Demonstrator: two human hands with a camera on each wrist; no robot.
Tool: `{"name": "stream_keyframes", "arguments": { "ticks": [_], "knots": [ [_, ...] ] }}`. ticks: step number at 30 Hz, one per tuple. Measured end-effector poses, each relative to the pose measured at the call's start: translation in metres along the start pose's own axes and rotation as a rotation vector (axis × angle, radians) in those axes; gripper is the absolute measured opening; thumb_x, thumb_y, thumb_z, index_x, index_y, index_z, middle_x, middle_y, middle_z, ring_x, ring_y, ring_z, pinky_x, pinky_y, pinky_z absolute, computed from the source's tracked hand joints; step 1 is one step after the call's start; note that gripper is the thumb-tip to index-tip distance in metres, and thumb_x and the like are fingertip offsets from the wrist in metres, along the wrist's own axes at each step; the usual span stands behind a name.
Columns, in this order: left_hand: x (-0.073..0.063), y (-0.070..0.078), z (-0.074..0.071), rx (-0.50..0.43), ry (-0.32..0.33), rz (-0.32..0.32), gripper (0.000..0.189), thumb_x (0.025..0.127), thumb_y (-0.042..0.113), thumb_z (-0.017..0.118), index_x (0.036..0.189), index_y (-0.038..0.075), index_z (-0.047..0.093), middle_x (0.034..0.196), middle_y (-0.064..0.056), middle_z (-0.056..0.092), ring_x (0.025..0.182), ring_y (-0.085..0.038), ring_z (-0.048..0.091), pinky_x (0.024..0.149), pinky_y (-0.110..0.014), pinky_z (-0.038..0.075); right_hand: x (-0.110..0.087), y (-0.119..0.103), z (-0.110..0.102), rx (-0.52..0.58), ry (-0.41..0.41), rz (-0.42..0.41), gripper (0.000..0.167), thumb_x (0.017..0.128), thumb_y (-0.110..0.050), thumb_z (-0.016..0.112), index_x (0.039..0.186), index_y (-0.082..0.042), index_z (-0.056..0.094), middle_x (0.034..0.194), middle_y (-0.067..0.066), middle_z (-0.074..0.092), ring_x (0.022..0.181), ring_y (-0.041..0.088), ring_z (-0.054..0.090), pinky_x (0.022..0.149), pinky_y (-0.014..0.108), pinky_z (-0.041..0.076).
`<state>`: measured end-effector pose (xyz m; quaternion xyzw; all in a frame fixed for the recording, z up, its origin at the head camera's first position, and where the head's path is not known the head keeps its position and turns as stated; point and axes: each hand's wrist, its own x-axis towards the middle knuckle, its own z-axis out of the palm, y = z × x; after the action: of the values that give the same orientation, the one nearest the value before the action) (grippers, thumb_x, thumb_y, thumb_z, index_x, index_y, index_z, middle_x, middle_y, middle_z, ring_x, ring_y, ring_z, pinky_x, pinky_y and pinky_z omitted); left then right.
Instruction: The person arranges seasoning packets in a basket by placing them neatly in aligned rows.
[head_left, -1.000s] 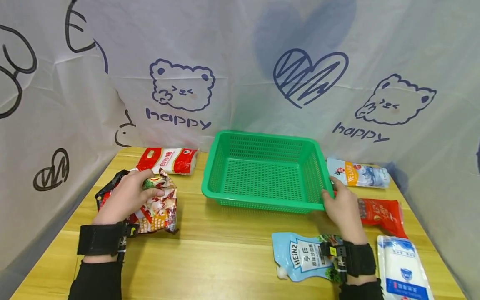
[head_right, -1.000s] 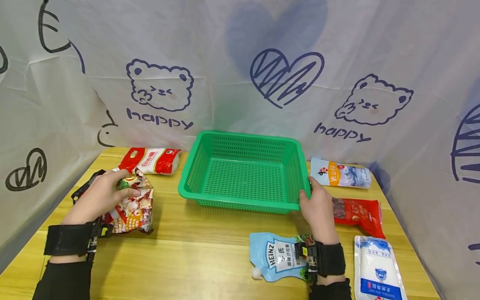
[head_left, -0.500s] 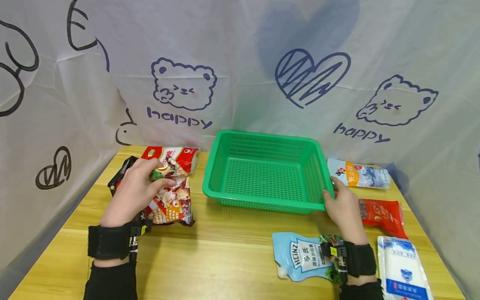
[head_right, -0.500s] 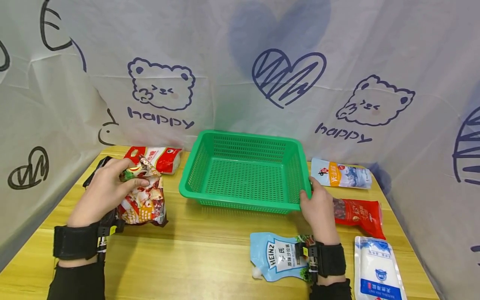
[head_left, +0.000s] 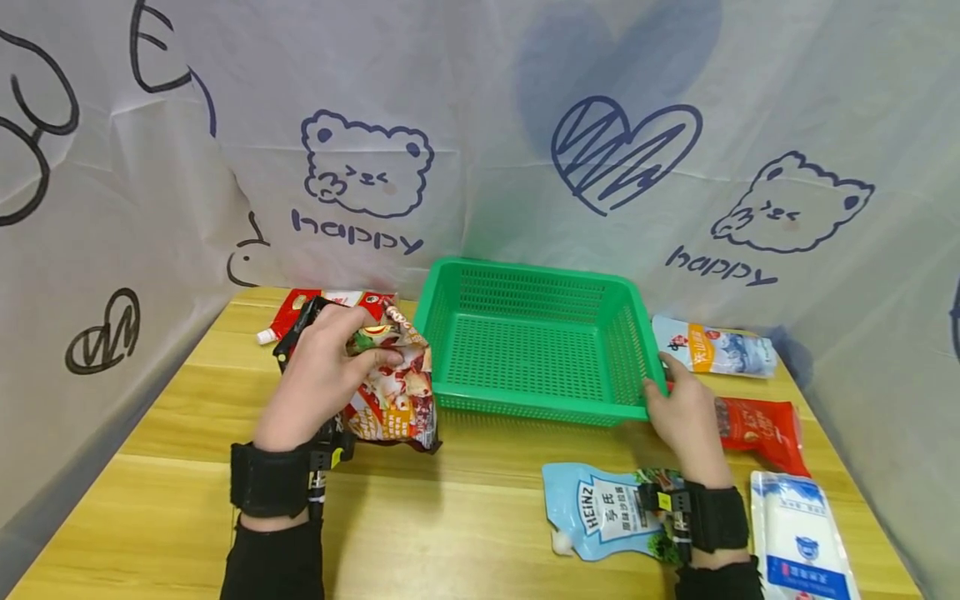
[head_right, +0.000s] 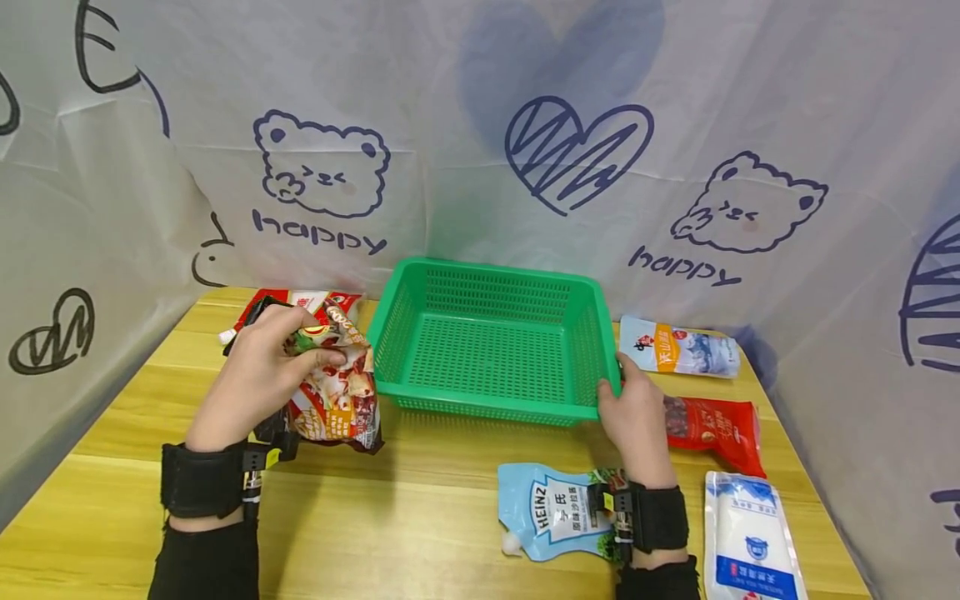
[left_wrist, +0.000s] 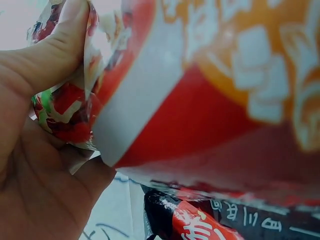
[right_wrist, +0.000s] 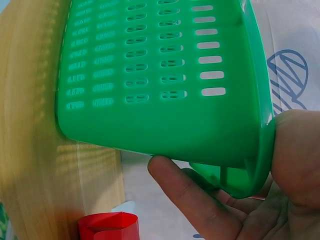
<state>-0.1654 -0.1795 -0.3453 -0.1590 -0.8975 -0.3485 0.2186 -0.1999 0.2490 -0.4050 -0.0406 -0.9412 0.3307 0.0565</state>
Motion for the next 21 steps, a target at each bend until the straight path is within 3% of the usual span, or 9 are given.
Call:
{"name": "stream_keyframes", "arguments": {
  "ticks": [4,10,14,21],
  "knots": [
    [0.003,0.009,0.009,-0.023,-0.014,0.014,0.025,0.084,0.002,0.085,0.101,0.006,0.068,0.1,-0.008,0.067,0.096,-0.025,0.05,0.071,-0.037,0.043,0.0,0.001,0.001,-0.007,0.018,-0.01,0.057,0.108,-0.017,0.052,0.157,0.005,0.037,0.135,0.038,0.057,0.096,0.041,0.067,0.065,0.035,0.049],
    [0.007,0.024,0.023,-0.042,-0.049,0.093,0.024,0.083,0.006,0.087,0.095,0.008,0.066,0.095,-0.006,0.061,0.097,-0.024,0.05,0.071,-0.035,0.044,0.002,0.001,-0.001,-0.008,0.027,-0.02,0.056,0.107,-0.016,0.053,0.156,0.006,0.038,0.135,0.038,0.057,0.099,0.043,0.066,0.066,0.036,0.049],
    [0.009,0.035,0.031,-0.051,-0.079,0.133,0.027,0.083,0.007,0.087,0.089,0.01,0.06,0.091,-0.004,0.056,0.097,-0.023,0.05,0.069,-0.034,0.043,0.002,0.001,-0.001,-0.001,0.025,-0.016,0.056,0.107,-0.016,0.053,0.156,0.006,0.038,0.134,0.038,0.057,0.101,0.044,0.066,0.067,0.037,0.052],
    [0.007,0.044,0.042,-0.027,-0.104,0.197,0.036,0.083,0.004,0.086,0.082,0.011,0.051,0.086,-0.001,0.054,0.097,-0.022,0.05,0.07,-0.033,0.042,0.001,0.001,-0.003,-0.023,0.003,-0.009,0.058,0.107,-0.019,0.053,0.158,0.005,0.036,0.14,0.038,0.054,0.097,0.041,0.066,0.065,0.034,0.046]
  ]
}}
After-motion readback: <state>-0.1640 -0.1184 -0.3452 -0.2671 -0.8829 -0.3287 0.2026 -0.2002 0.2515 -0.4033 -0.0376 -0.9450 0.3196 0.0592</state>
